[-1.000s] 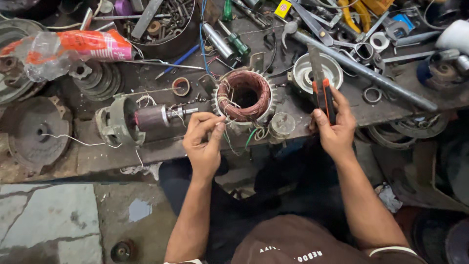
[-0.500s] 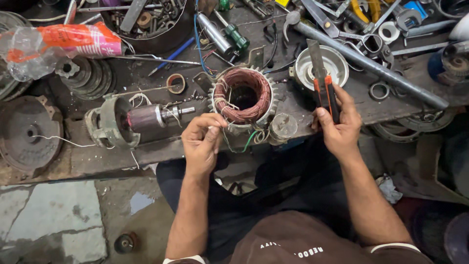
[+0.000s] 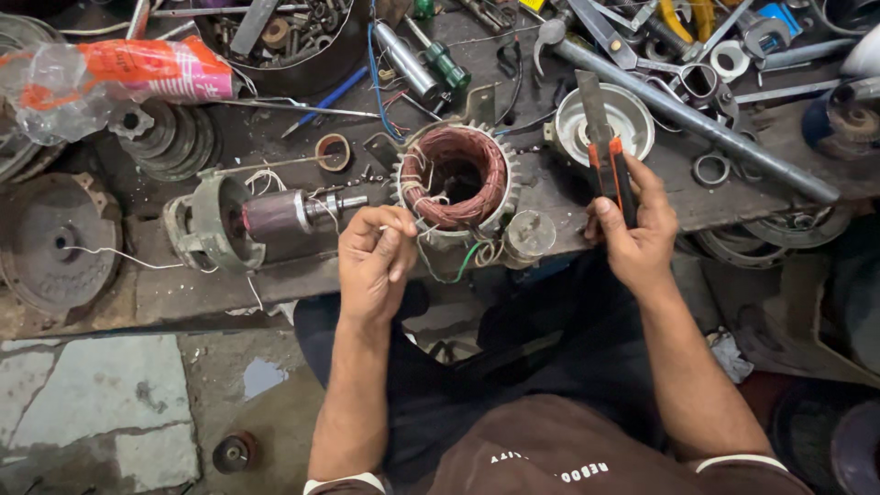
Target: The person uses a utility knife to cut and remove white binding strings from a motor stator assembly. They rotate the stator to access different sections and continue cutting the strings throughout the clip.
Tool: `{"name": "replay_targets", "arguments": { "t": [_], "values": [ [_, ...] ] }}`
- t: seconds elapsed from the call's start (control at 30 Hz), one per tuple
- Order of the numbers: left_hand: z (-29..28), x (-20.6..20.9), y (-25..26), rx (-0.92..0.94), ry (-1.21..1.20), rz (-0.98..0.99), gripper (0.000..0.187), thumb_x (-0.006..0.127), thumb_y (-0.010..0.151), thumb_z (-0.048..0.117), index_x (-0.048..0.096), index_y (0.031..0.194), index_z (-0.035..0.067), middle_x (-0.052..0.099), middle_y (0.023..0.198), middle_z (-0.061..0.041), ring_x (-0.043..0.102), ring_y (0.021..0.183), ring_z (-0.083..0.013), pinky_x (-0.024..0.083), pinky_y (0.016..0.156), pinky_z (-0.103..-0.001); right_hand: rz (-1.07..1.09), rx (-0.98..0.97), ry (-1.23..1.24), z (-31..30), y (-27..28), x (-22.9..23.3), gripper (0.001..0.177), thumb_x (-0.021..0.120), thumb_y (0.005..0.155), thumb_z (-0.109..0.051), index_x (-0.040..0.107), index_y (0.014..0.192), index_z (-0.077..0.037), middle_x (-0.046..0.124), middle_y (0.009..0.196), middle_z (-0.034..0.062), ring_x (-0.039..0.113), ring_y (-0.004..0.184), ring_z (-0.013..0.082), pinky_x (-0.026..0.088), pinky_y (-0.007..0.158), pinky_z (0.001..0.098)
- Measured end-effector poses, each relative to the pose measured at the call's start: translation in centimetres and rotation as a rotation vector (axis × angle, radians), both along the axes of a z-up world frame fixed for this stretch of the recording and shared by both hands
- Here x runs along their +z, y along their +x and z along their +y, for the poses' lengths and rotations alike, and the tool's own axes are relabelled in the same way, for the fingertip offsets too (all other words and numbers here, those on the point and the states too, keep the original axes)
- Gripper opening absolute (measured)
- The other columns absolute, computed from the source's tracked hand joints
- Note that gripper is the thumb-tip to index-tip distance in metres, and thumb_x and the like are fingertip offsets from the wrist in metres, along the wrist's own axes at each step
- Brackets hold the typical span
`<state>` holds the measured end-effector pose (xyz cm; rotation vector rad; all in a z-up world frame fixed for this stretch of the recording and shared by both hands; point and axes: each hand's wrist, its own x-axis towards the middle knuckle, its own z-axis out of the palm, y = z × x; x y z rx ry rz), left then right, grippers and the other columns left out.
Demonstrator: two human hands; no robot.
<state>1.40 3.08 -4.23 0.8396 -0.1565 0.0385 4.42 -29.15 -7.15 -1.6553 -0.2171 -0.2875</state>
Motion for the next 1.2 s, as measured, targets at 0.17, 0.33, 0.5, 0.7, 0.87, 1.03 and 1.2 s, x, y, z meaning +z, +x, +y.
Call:
{"name": "replay_targets", "arguments": {
  "t": [0.17,0.33,0.5,0.7,0.87,1.03,1.2],
  "values": [
    [0.8,1.3,-0.1,-0.044,0.044,0.069,0.007,0.066,0.105,0.008,0.063,0.109,0.003,0.067,0.108,-0.011,0.043,0.058,-0.0039,0.034,0.058,-0.022,-0.009,0.005,0.003,0.0,0.0,-0.2,0.052,0.061,0.109,0.0,0.041,0.157,0.0,0.068,0.105,0.0123,0.064,0.073,0.0136,0.054,0.066,0.0273],
    [2.4,2.0,0.4,-0.13,0.359,0.085,0.01,0.065,0.105,0.011,0.064,0.107,0.001,0.068,0.109,-0.011,0.047,0.062,-0.0061,0.039,0.055,-0.022,0.007,-0.01,0.009,0.0,0.0,0.0,0.053,0.061,0.108,-0.002,0.04,0.156,0.0,0.068,0.104,0.0121,0.064,0.073,0.0131,0.054,0.064,0.0271],
    [1.4,1.4,0.4,-0.167,0.257,0.02,0.01,0.06,0.106,0.016,0.06,0.108,0.006,0.07,0.117,-0.013,0.071,0.08,-0.0162,0.052,0.066,-0.026,0.011,0.009,-0.002,0.0,0.2,0.0,0.053,0.061,0.108,-0.003,0.04,0.157,0.0,0.068,0.101,0.0121,0.064,0.072,0.0132,0.054,0.064,0.0268],
    [0.9,3.5,0.4,-0.101,0.534,0.032,0.011,0.061,0.105,0.014,0.064,0.106,0.003,0.07,0.102,-0.007,0.056,0.065,-0.0079,0.041,0.056,-0.022,0.023,0.012,0.008,-0.1,0.0,-0.3,0.054,0.061,0.11,-0.004,0.038,0.159,0.0,0.068,0.104,0.0118,0.064,0.072,0.0129,0.052,0.064,0.0266],
    [1.8,7.3,1.2,-0.16,0.888,-0.079,0.01,0.061,0.105,0.011,0.065,0.105,0.001,0.069,0.095,0.0,0.063,0.092,-0.0063,0.051,0.086,-0.025,0.01,0.003,0.018,-0.1,0.0,-0.4,0.053,0.06,0.11,-0.003,0.038,0.158,-0.001,0.066,0.103,0.0108,0.063,0.072,0.0128,0.053,0.064,0.0269],
    [1.1,10.5,1.8,-0.221,0.928,-0.029,0.01,0.062,0.103,0.009,0.065,0.099,0.0,0.069,0.091,0.0,0.062,0.091,-0.0076,0.051,0.085,-0.028,0.006,0.022,0.041,0.0,0.2,-0.3,0.053,0.059,0.11,-0.001,0.038,0.158,-0.001,0.066,0.102,0.01,0.063,0.072,0.0124,0.054,0.064,0.0268],
    [0.3,12.4,1.0,-0.117,1.305,-0.063,0.013,0.064,0.098,0.012,0.069,0.101,0.001,0.074,0.084,-0.01,0.066,0.079,-0.0181,0.052,0.072,-0.032,0.005,0.025,0.013,-0.3,0.1,-0.4,0.054,0.06,0.109,0.0,0.038,0.159,-0.001,0.067,0.108,0.0112,0.063,0.074,0.0121,0.054,0.065,0.0268]
  ]
}}
